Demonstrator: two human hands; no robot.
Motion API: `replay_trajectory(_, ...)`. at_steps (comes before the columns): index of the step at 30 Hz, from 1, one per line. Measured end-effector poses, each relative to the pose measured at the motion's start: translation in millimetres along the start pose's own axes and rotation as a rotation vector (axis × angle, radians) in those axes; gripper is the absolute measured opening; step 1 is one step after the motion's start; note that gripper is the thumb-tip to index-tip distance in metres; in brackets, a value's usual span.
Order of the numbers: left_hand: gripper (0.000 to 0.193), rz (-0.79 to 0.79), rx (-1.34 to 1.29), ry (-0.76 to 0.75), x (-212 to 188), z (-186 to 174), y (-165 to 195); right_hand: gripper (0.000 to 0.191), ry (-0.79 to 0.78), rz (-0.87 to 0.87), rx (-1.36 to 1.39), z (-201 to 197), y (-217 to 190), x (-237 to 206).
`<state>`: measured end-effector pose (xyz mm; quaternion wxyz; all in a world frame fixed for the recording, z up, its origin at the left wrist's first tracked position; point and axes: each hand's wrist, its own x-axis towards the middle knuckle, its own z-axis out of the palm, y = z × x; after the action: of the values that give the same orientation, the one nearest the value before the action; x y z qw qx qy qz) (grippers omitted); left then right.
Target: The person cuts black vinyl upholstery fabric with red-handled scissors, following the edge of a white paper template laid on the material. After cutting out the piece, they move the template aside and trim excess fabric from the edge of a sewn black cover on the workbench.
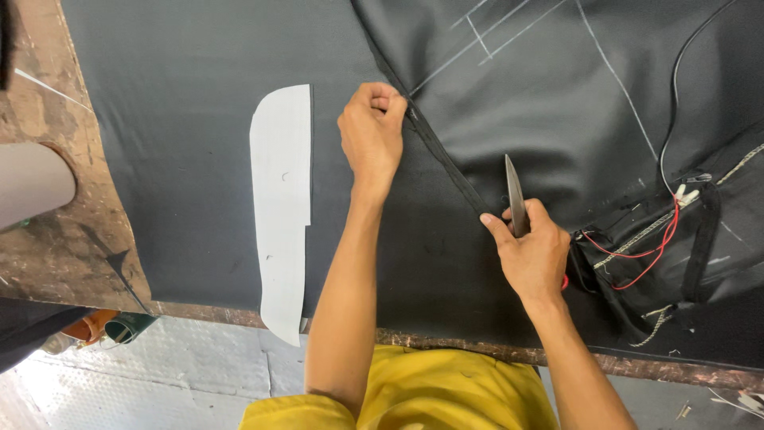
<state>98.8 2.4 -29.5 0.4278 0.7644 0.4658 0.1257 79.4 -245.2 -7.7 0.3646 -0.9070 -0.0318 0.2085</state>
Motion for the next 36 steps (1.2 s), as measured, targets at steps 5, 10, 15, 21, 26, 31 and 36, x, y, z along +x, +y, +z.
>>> replay_trajectory(5, 0.012, -0.007, -0.109, -0.016, 3.5, -3.6, -17.6, 0.033, -0.014, 0.003, -0.004, -0.8, -0.9, 1.1)
replay_trajectory(10, 0.016, 0.006, -0.151, 0.112, 10.0, -25.2, -20.5, 0.034, -0.005, -0.014, 0.032, -1.2, 0.4, 0.2)
replay_trajectory(15, 0.036, -0.093, 0.027, -0.076, -0.7, -24.2, -3.5, 0.035, -0.003, -0.024, -0.019, -0.3, -2.7, 0.0)
replay_trajectory(21, 0.029, 0.024, 0.021, -0.015, 3.0, -1.4, -1.3, 0.03, 0.016, -0.101, -0.067, -1.5, -11.7, -10.7)
replay_trajectory(26, 0.023, -0.227, -0.532, -0.19, 11.7, -10.2, -24.0, 0.024, -0.014, -0.067, -0.066, 2.1, -14.8, -24.9)
replay_trajectory(31, 0.025, -0.298, -0.631, -0.317, 13.8, -22.2, -30.0, 0.021, -0.021, -0.092, -0.041, 5.7, -13.7, -34.6)
replay_trajectory(36, 0.032, -0.355, -0.713, -0.344, 7.6, -28.2, -18.8, 0.035, 0.031, -0.032, -0.016, 7.4, -12.2, -38.5)
